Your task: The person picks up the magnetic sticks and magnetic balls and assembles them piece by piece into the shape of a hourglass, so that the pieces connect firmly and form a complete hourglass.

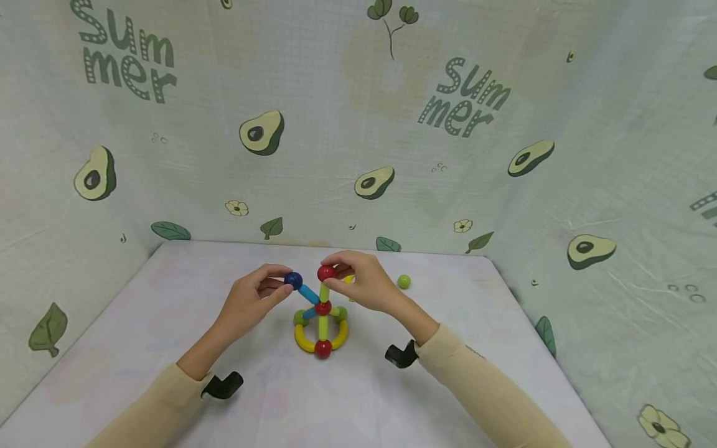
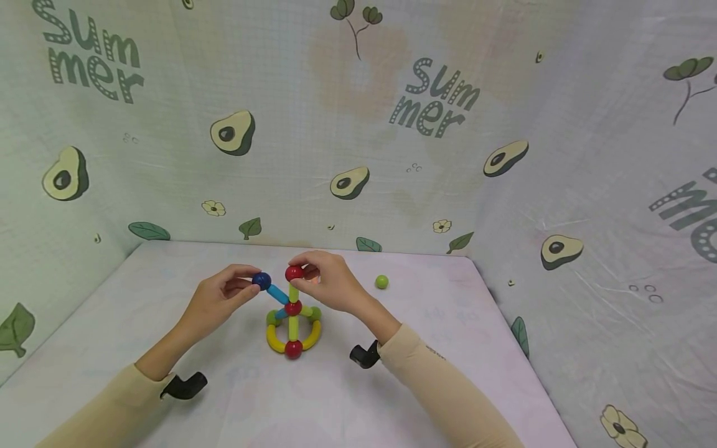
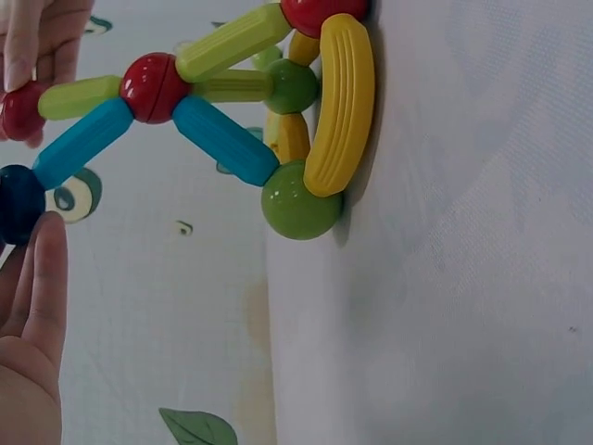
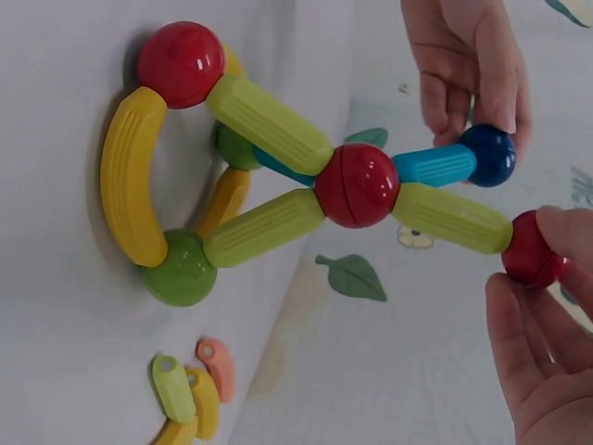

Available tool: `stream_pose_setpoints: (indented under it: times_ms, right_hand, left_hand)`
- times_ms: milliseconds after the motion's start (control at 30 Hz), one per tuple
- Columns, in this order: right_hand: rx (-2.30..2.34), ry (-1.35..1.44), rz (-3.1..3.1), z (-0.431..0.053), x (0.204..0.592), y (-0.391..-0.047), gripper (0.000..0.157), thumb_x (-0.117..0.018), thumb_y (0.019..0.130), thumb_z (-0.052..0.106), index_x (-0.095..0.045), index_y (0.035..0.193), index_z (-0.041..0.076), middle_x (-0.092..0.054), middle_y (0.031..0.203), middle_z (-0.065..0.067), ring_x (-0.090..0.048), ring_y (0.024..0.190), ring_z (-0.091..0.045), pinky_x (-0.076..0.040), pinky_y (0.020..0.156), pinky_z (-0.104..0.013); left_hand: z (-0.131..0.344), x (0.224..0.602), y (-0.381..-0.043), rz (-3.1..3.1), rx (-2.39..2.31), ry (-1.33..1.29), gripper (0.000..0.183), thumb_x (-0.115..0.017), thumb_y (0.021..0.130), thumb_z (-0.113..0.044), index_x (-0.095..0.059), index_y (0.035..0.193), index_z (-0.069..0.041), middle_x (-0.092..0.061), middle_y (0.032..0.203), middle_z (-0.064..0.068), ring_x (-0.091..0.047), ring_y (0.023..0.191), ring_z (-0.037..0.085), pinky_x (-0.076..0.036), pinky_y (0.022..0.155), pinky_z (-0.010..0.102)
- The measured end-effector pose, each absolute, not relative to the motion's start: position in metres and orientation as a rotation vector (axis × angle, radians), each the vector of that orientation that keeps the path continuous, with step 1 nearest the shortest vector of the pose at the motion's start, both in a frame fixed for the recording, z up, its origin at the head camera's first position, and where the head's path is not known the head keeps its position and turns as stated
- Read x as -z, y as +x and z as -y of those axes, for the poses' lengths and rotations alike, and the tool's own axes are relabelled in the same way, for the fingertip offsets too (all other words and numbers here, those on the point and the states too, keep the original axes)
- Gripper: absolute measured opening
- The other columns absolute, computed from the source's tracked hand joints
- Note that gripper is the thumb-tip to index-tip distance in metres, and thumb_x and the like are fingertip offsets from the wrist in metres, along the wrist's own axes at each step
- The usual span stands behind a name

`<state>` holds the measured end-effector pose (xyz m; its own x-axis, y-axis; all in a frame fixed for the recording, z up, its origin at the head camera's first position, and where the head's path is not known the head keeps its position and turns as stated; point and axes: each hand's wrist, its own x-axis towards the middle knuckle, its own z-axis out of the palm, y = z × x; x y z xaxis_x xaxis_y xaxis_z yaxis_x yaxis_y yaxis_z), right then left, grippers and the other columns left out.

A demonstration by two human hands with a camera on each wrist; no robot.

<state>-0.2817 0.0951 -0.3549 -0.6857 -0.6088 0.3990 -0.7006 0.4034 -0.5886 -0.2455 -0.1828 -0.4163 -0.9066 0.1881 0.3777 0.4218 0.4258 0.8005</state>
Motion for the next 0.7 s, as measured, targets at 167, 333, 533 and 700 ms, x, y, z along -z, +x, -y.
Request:
stream_pose_setpoints:
  times_ms: [167, 333, 533, 700]
  right_hand:
    - [-1.152, 1.21, 2.529, -0.096, 0.355, -0.283, 0.034, -0.08, 0.097, 0.012, -0.071, 0.129, 0.008, -0.074, 0.12, -0.003, -0.073, 0.102, -0.014, -0.061, 0.092, -0.027]
    - [-1.143, 1.235, 2.546, -0.101, 0.356, -0.286, 0.04, -0.08, 0.097, 0.012, -0.068, 0.134, 0.006, -0.072, 0.127, -0.004, -0.072, 0.108, -0.018, -0.061, 0.093, -0.03]
    - [-1.087, 1.218, 2.583, -0.114, 0.357, -0.293, 0.046, -0.081, 0.096, 0.012, -0.066, 0.138, 0.006, -0.07, 0.136, -0.01, -0.072, 0.114, -0.026, -0.062, 0.096, -0.037]
    - [-1.047, 1.162, 2.621, -0.127, 0.365, -0.304, 0.046, -0.08, 0.096, 0.009, -0.065, 0.139, 0.003, -0.068, 0.139, -0.016, -0.07, 0.118, -0.035, -0.061, 0.098, -0.045]
  left_hand:
    - [0.183, 0.417, -0.247, 2.44, 1.483, -0.542, 0.037, -0.075, 0.102, -0.028, -0.066, 0.134, -0.014, -0.074, 0.122, 0.006, -0.075, 0.103, 0.019, -0.058, 0.088, 0.016]
    - [0.182, 0.417, -0.246, 2.437, 1.477, -0.532, 0.035, -0.075, 0.102, -0.027, -0.067, 0.134, -0.014, -0.074, 0.122, 0.007, -0.075, 0.102, 0.019, -0.057, 0.088, 0.015]
    - [0.181, 0.418, -0.246, 2.44, 1.454, -0.525, 0.034, -0.075, 0.102, -0.026, -0.067, 0.133, -0.014, -0.075, 0.121, 0.006, -0.075, 0.102, 0.018, -0.057, 0.087, 0.015]
    - [0.181, 0.417, -0.246, 2.436, 1.456, -0.53, 0.034, -0.076, 0.101, -0.025, -0.067, 0.132, -0.014, -0.075, 0.121, 0.006, -0.075, 0.102, 0.018, -0.057, 0.088, 0.015]
